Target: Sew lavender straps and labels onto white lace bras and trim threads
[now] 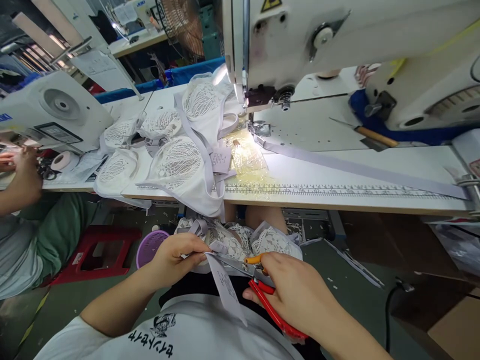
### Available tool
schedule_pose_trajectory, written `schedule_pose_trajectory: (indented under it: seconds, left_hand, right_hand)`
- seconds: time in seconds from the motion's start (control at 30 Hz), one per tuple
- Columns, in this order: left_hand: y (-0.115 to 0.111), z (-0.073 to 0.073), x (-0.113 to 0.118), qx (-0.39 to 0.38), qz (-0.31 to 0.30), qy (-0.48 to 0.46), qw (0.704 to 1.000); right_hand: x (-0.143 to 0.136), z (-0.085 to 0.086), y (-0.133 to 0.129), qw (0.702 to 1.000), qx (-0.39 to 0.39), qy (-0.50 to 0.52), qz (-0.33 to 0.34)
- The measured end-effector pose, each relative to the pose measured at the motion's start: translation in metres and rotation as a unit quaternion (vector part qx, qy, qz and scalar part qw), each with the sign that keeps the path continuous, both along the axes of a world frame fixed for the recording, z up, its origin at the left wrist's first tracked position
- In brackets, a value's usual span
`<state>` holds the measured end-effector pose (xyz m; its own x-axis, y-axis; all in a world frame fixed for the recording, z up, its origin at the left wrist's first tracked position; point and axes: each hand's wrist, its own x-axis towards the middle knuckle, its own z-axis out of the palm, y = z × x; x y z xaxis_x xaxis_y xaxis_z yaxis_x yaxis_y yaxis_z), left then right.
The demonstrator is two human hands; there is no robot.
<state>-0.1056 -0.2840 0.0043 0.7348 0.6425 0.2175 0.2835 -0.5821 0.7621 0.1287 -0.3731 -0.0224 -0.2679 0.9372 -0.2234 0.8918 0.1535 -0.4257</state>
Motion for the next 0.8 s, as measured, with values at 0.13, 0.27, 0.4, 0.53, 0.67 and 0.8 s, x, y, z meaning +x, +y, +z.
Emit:
schedule_pose_trajectory:
  seconds: [0.13, 0.27, 0.4, 0.53, 0.67, 0.8]
  left_hand:
    - [-0.002, -0.002, -0.001, -0.006, 0.006, 0.01, 1.0]
    - [-0.003, -0.004, -0.002, -0.014, 0.008, 0.029, 0.999]
    - [-0.004, -0.002, -0.002, -0.025, 0.016, 0.043, 0.999]
    - [-0.005, -0.001, -0.001, -0.042, 0.022, 0.073, 0.996]
    - [-0.005, -0.001, 0.0, -0.055, 0.017, 0.057, 0.997]
    - [-0.004, 0.0, 0.001, -0.05, 0.011, 0.048, 0.998]
  right_hand:
    - [-0.002, -0.002, -0.003, 0.999, 0.027, 0.0, 0.018]
    - [-0.002, -0.005, -0.005, 0.999, 0.045, -0.002, 0.029]
    - [-0.002, -0.006, -0.006, 0.997, 0.063, -0.009, 0.031]
    - [-0.003, -0.004, -0.008, 0.996, 0.08, -0.015, 0.034]
    - [-0.006, -0.004, -0.013, 0.996, 0.077, -0.027, 0.017]
    - [-0.008, -0.008, -0.017, 0.997, 0.077, -0.024, 0.014]
